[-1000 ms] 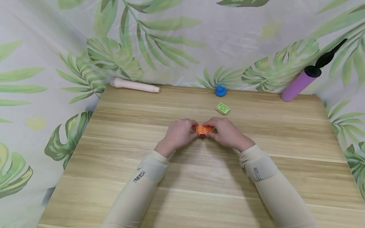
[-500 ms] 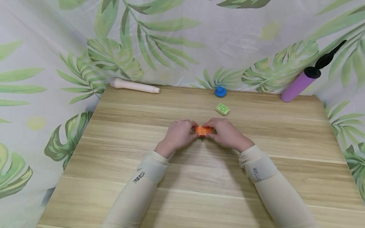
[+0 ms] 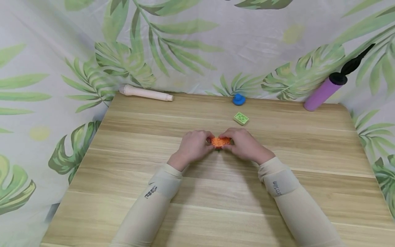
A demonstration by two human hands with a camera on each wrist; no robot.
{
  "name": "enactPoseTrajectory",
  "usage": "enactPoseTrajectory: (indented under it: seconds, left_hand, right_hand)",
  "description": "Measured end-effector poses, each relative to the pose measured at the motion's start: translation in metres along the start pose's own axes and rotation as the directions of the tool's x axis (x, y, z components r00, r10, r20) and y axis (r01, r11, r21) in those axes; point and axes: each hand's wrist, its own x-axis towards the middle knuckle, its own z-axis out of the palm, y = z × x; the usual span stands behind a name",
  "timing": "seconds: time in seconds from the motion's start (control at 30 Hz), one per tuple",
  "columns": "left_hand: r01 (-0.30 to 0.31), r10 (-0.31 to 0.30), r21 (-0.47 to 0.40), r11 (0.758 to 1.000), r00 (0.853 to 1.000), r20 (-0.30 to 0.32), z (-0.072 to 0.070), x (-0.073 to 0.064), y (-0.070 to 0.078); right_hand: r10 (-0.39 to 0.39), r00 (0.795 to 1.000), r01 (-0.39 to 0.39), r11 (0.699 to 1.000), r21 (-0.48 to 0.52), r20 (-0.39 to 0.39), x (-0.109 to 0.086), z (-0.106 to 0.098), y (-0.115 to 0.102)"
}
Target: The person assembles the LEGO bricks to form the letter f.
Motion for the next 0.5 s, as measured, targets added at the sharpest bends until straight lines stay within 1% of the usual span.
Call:
enactPoseTrajectory:
  seconds: [0.23,0.4,0.5]
  left_hand:
    - [0.055,-0.054,-0.011,0.998,0.998,0.038,-0.003,0.002,0.004]
    - [0.071,-0.069,-0.021,0.997,0.996,0.061,-0.004,0.005,0.006]
    - [0.079,-0.077,-0.022,0.997,0.995,0.068,-0.006,0.005,0.006]
  right_hand:
    - [-0.006,1.0,0.007,0.999,0.049,-0.024,0.0,0.005,0.009]
    - [0.004,1.0,-0.002,0.996,0.085,-0.027,0.001,0.007,0.015]
    - [-0.006,1.0,0.008,0.997,0.081,-0.027,0.001,0.007,0.015]
